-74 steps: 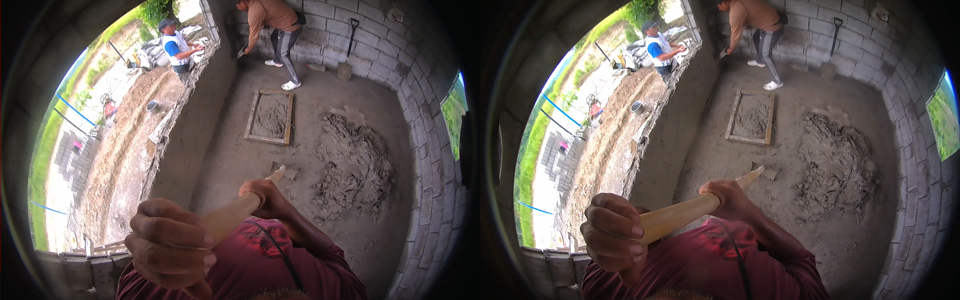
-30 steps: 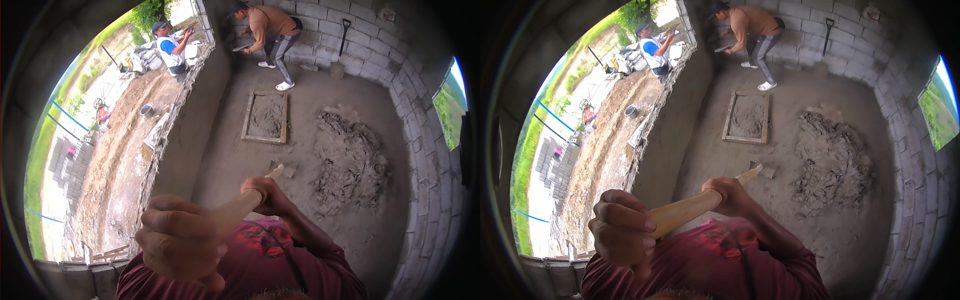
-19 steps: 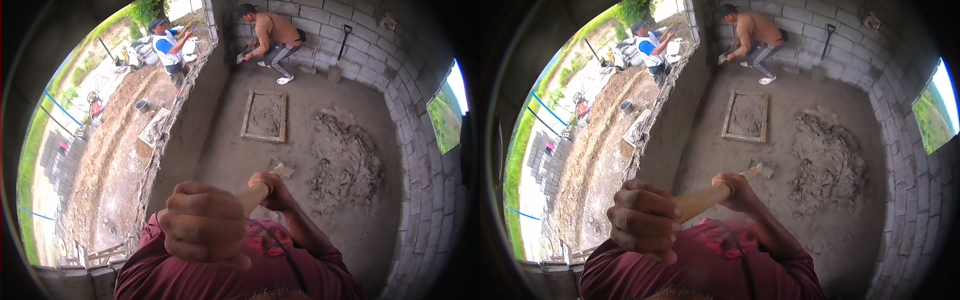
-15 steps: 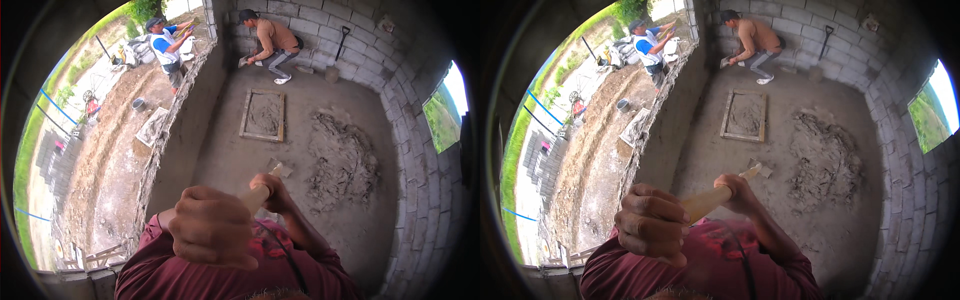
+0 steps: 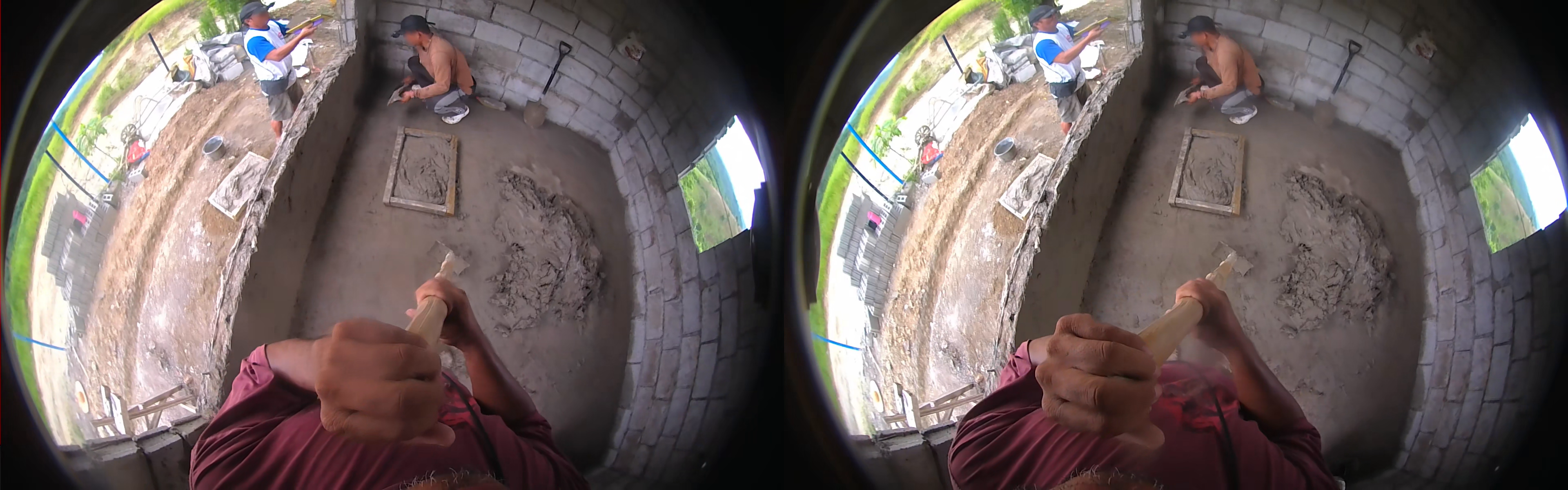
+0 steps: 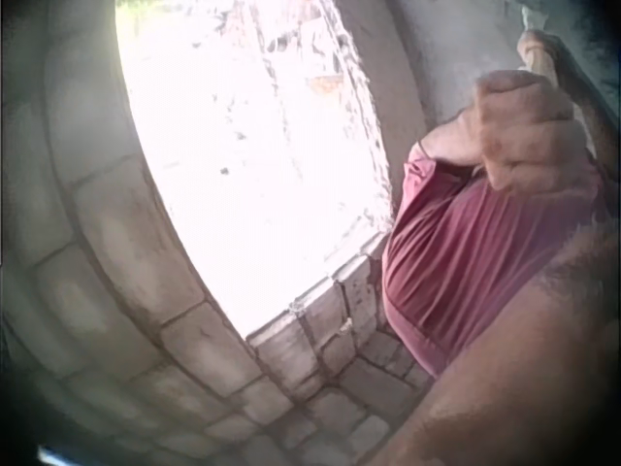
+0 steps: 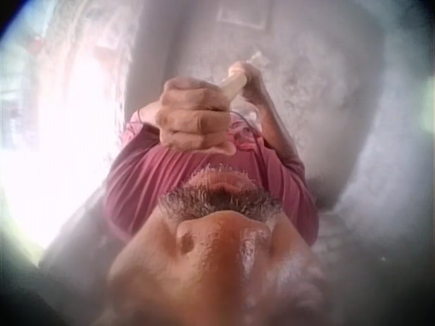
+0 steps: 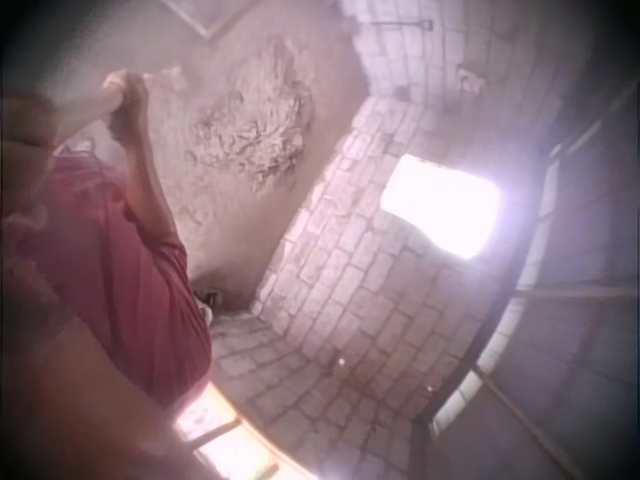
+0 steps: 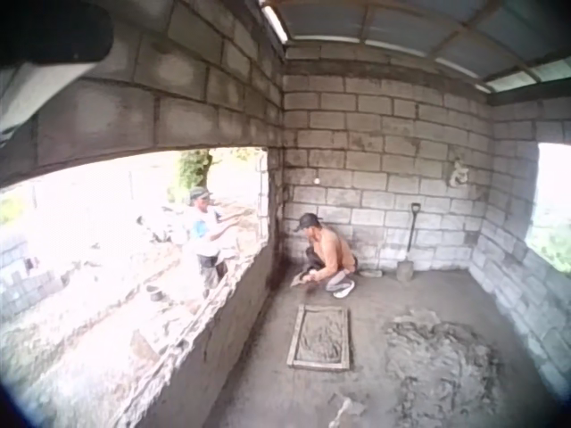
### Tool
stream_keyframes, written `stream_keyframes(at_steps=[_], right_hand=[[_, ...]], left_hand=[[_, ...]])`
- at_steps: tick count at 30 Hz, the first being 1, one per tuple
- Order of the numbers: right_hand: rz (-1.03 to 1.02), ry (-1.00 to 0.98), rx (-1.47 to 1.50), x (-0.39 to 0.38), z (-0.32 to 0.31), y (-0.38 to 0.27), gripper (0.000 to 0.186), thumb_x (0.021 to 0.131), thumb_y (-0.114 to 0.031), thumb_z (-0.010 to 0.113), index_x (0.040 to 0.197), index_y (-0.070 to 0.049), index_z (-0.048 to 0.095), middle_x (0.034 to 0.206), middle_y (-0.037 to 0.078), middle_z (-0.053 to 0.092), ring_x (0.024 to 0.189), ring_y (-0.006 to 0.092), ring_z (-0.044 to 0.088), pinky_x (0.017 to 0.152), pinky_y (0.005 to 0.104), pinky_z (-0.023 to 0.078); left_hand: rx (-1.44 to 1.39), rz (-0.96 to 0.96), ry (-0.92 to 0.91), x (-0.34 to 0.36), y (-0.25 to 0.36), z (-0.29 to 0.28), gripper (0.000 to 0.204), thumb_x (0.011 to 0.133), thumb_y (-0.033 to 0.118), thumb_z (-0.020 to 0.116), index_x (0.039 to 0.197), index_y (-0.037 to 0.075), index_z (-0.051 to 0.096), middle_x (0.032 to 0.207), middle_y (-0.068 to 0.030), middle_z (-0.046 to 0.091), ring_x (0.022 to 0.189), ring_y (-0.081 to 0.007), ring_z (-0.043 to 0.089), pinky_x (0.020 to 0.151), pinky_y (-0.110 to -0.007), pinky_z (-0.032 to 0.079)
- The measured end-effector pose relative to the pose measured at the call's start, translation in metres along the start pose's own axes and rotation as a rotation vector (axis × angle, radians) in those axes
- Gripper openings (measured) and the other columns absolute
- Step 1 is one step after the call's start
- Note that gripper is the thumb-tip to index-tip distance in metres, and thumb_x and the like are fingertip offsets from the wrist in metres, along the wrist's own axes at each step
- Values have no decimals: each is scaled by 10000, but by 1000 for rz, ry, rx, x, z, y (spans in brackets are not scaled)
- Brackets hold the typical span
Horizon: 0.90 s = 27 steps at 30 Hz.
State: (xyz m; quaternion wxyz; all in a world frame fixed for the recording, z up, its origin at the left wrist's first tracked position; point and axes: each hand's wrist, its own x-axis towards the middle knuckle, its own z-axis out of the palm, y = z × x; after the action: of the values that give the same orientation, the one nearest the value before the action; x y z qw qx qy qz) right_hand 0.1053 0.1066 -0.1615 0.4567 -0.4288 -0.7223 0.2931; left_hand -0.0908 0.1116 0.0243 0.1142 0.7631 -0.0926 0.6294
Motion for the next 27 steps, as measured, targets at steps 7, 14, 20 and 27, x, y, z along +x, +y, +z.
stream_keyframes(at_steps=[7, 14, 20, 27], right_hand=[[22, 127, -132, -39, -24, -5, 559, 728, -30, 791, 1254, -76, 607, 1204, 148, 665, 1116, 365, 659, 1017, 432, 500], [452, 141, 22, -186, -77, 59, 614, 807, -71, 790, 1377, -64, 562, 1254, 137, 662, 1045, 255, 694, 946, 386, 539], [799, 204, 61, -355, -125, 94, 578, 828, -84, 784, 1367, -57, 575, 1061, 113, 721, 876, 223, 715, 797, 364, 570], [1030, 215, -82, -541, -161, 164, 513, 808, -86, 781, 1288, -41, 607, 911, 127, 739, 805, 201, 715, 730, 343, 572]], left_hand=[[18, -38, 3, 2, 13, 14, 308, 779, 261, 900, 726, 67, 666, 769, -49, 674, 669, -194, 685, 571, -296, 589], [109, -24, 1, 1, 18, 37, 319, 925, 276, 759, 709, 75, 637, 749, -48, 640, 667, -197, 660, 579, -318, 574], [356, -238, 205, 11, 46, 92, 423, 934, 353, 766, 677, 51, 619, 744, -63, 656, 631, -223, 654, 551, -343, 552], [422, -281, 234, 26, 79, 162, 471, 921, 400, 777, 645, 63, 598, 768, -59, 660, 640, -218, 651, 563, -344, 554]])
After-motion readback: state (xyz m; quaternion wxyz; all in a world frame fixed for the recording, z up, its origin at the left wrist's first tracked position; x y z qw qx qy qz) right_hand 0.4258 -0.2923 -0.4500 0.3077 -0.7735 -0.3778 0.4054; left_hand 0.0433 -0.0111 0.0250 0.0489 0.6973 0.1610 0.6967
